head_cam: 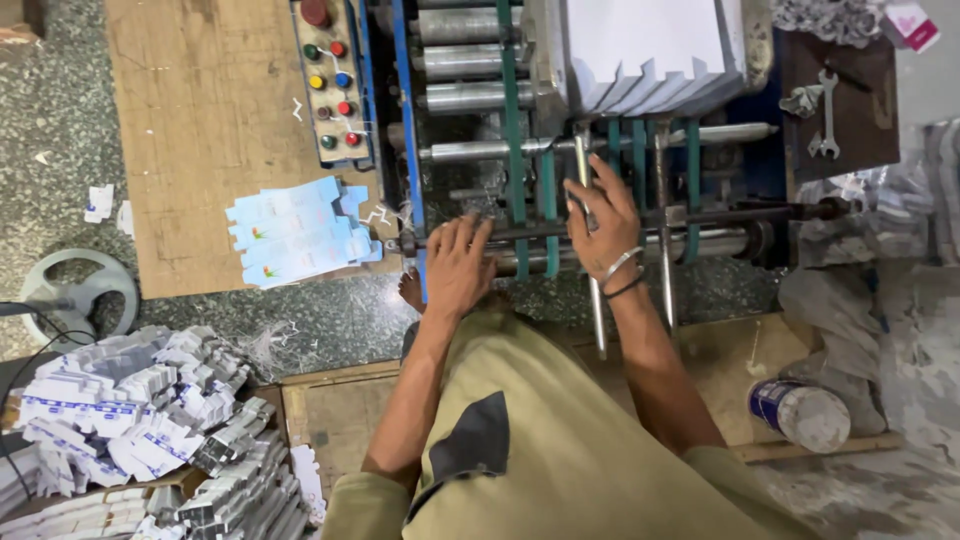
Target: The user is seen folding the cardboard material using the machine.
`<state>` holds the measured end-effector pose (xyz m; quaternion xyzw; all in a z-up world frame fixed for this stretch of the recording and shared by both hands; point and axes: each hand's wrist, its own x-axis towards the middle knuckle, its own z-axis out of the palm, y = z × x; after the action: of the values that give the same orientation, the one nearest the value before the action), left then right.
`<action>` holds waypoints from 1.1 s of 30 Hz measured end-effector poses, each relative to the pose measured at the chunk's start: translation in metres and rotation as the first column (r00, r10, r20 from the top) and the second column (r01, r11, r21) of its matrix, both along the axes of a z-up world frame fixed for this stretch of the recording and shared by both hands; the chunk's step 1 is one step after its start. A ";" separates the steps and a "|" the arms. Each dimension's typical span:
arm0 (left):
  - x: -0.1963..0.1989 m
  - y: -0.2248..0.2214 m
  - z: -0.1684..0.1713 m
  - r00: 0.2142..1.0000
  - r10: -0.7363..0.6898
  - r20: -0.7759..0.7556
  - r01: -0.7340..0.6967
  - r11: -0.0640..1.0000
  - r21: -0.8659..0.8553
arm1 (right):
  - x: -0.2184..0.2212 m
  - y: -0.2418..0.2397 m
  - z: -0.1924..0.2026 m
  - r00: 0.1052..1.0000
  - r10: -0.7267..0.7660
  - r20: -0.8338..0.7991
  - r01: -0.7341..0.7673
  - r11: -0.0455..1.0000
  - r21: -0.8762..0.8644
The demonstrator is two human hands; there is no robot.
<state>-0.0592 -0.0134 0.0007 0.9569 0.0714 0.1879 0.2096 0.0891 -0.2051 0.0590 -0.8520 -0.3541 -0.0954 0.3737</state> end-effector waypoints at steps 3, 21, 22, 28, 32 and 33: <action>-0.003 0.009 0.014 0.998 -0.052 -0.034 0.051 0.998 -0.025 | -0.011 0.022 0.029 0.978 0.016 0.210 0.016 0.988 -0.152; -0.079 0.137 -0.023 0.725 0.680 0.113 -0.357 0.510 -0.782 | -0.086 0.203 0.010 0.769 0.537 -0.347 -0.557 0.829 0.049; -0.085 0.153 -0.058 0.719 0.687 0.108 -0.366 0.506 -0.781 | -0.089 0.211 -0.003 0.761 0.544 -0.353 -0.565 0.824 0.051; -0.131 0.219 -0.275 0.537 0.767 -0.351 -0.448 -0.093 -0.889 | -0.102 0.240 -0.019 0.831 0.513 -0.218 -0.534 0.844 -0.050; -0.136 0.243 -0.318 0.438 0.656 -0.615 -0.322 -0.524 -0.789 | -0.106 0.250 -0.011 0.885 0.436 -0.162 -0.442 0.897 -0.001; -0.132 0.245 -0.309 0.402 0.621 -0.673 -0.290 -0.611 -0.737 | -0.108 0.250 -0.008 0.899 0.418 -0.132 -0.420 0.907 0.012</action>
<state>-0.1915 0.2313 -0.3078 0.1968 0.6533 0.2506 0.6868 -0.0185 0.0454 0.0506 -0.7633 -0.5045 0.0465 0.4008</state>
